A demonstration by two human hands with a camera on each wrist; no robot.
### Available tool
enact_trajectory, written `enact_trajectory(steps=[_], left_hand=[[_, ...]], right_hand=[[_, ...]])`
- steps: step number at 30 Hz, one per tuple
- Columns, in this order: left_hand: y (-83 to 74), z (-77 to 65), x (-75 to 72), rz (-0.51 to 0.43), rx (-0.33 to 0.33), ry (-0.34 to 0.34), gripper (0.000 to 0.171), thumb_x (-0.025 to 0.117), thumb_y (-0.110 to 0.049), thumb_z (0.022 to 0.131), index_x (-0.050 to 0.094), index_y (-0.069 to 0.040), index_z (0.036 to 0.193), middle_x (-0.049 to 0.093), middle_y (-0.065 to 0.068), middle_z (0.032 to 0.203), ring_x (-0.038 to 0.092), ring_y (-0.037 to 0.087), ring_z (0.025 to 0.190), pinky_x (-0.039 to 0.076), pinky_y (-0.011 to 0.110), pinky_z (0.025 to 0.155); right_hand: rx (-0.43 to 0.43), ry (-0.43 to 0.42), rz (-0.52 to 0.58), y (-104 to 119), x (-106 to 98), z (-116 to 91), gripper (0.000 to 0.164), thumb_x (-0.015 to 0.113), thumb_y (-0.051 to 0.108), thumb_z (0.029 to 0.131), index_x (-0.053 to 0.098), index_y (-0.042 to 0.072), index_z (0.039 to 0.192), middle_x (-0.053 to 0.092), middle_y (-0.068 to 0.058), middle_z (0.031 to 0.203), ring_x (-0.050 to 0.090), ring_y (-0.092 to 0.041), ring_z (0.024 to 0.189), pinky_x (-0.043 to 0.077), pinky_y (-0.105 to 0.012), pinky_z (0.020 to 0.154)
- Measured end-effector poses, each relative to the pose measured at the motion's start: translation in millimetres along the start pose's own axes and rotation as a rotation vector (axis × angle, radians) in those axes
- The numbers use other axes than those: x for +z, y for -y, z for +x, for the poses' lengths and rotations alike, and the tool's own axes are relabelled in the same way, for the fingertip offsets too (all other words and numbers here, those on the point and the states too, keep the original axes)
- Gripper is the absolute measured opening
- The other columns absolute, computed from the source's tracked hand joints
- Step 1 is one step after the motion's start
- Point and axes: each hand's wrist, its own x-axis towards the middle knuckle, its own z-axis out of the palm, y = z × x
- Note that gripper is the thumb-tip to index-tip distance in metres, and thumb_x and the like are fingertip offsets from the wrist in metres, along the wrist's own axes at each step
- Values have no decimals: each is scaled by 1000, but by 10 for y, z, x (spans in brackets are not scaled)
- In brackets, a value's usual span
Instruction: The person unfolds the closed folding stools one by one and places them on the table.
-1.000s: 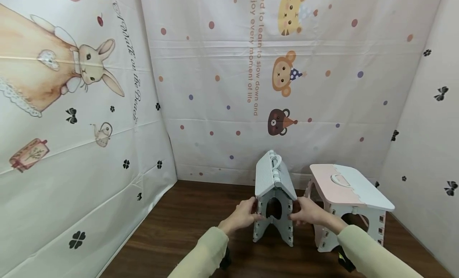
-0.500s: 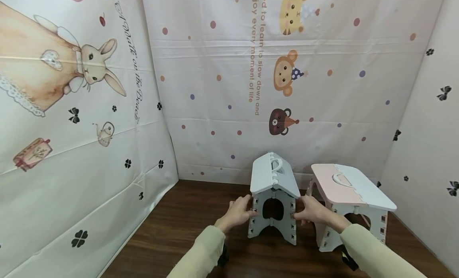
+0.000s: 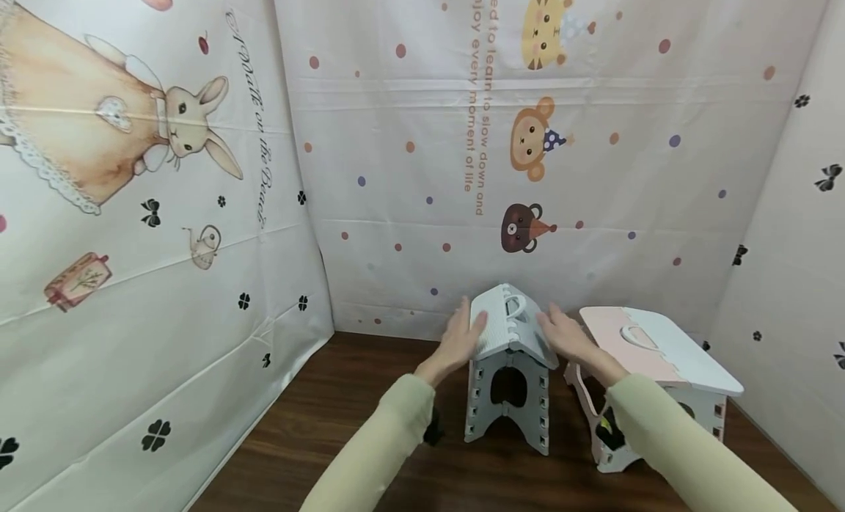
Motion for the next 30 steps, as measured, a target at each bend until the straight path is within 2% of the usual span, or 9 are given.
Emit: enact_trajectory(steps=[1, 3, 6, 8, 10, 13, 15, 24, 30], left_hand=[[-51, 53, 53, 47, 1, 29, 76, 19, -57, 101, 4, -6, 155, 8, 16, 162, 8, 33, 151, 13, 54, 119], [-120, 132, 156, 143, -18, 92, 76, 16, -60, 100, 6, -8, 155, 9, 13, 163, 7, 31, 151, 14, 55, 119], [-155, 188, 230, 211, -43, 168, 77, 10, -63, 99, 8, -11, 156, 8, 8, 164, 5, 27, 152, 13, 52, 120], [-163, 192, 235, 225, -50, 189, 78, 9, -65, 98, 10, -12, 156, 8, 6, 164, 5, 25, 152, 11, 50, 121], [-171, 191, 222, 216, -51, 190, 78, 10, -65, 98, 10, -12, 155, 8, 6, 164, 4, 25, 152, 10, 50, 121], [-169, 197, 223, 212, -49, 186, 77, 11, -64, 98, 11, -12, 155, 9, 6, 164, 4, 26, 152, 10, 50, 121], [-165, 198, 231, 213, -46, 183, 77, 11, -64, 99, 12, -12, 155, 10, 7, 164, 5, 26, 152, 10, 50, 121], [-153, 180, 237, 235, -27, 158, 75, 12, -61, 100, 14, -11, 155, 12, 8, 163, 7, 28, 152, 11, 51, 121], [-159, 169, 239, 246, -28, 157, 74, 9, -61, 100, 15, -12, 155, 12, 7, 163, 7, 27, 152, 11, 51, 121]], right_hand=[[3, -4, 17, 27, 47, 49, 70, 23, 36, 106, 8, -20, 145, 16, -42, 149, 22, -56, 138, 24, -62, 111], [-1, 12, 79, 51, 165, 136, 76, 21, 44, 105, 2, -17, 146, 4, -39, 153, 8, -54, 142, 14, -63, 114], [3, 10, 95, 49, 311, 216, 77, 18, 50, 104, 12, -14, 147, 17, -36, 152, 18, -51, 141, 19, -64, 112], [21, 15, 102, 42, 350, 230, 77, 15, 52, 103, 16, -11, 147, 22, -34, 151, 23, -49, 140, 19, -65, 110], [45, 18, 85, 43, 353, 235, 79, 12, 54, 103, 12, -10, 149, 18, -33, 154, 18, -49, 143, 12, -68, 111], [55, 33, 98, 40, 349, 234, 79, 11, 54, 103, 0, -9, 150, 3, -31, 158, 4, -48, 145, 3, -70, 111], [56, 43, 113, 30, 349, 229, 79, 11, 53, 103, -4, -9, 150, -2, -31, 158, 1, -49, 145, 4, -69, 112], [66, 32, 111, 40, 356, 224, 81, 13, 53, 103, -5, -11, 149, -2, -33, 157, 2, -49, 145, 8, -65, 114], [112, 35, 118, 50, 346, 205, 88, 16, 59, 101, -14, -8, 148, -13, -29, 157, -4, -47, 146, 5, -64, 115]])
